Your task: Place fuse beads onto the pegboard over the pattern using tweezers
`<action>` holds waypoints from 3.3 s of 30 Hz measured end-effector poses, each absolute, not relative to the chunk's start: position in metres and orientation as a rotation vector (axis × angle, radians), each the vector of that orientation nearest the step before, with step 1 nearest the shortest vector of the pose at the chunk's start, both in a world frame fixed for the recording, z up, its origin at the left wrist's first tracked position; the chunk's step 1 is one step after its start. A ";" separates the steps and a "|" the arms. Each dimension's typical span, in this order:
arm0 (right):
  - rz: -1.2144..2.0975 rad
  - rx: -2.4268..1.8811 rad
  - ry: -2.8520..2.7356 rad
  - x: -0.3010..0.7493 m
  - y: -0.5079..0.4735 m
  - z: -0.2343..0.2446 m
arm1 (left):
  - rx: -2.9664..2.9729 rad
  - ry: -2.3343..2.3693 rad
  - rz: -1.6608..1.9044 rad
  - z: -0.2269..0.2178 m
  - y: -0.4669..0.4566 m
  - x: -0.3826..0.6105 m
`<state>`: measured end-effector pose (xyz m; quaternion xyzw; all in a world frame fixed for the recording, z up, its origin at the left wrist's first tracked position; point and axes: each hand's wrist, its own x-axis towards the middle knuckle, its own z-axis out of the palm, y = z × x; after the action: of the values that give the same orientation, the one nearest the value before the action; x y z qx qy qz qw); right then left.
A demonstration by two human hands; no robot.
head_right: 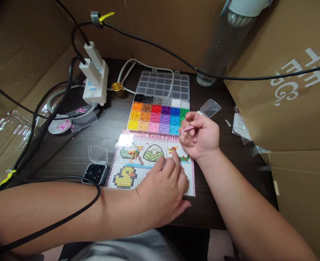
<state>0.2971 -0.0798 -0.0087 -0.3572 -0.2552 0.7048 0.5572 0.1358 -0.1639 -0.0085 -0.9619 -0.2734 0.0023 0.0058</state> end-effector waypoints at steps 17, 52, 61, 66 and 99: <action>1.614 -0.878 -0.558 0.292 -0.080 -0.007 | -2.998 -0.862 0.022 -0.008 -0.165 0.136; 1.557 -0.910 -0.547 0.289 -0.080 -0.009 | -3.011 -0.887 -0.027 -0.008 -0.164 0.136; 1.583 -0.898 -0.589 0.292 -0.080 -0.010 | -3.012 -0.928 -0.005 -0.008 -0.166 0.135; 1.572 -0.913 -0.568 0.290 -0.080 -0.009 | -3.029 -0.919 0.007 -0.006 -0.164 0.136; 1.391 -1.033 -0.730 0.276 -0.083 -0.007 | -3.017 -0.920 -0.031 -0.011 -0.168 0.134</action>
<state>0.2760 -0.0828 -0.0073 -0.4437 -0.3134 0.5975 0.5898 0.1335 -0.1679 -0.0107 -0.9564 -0.2917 -0.0099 -0.0066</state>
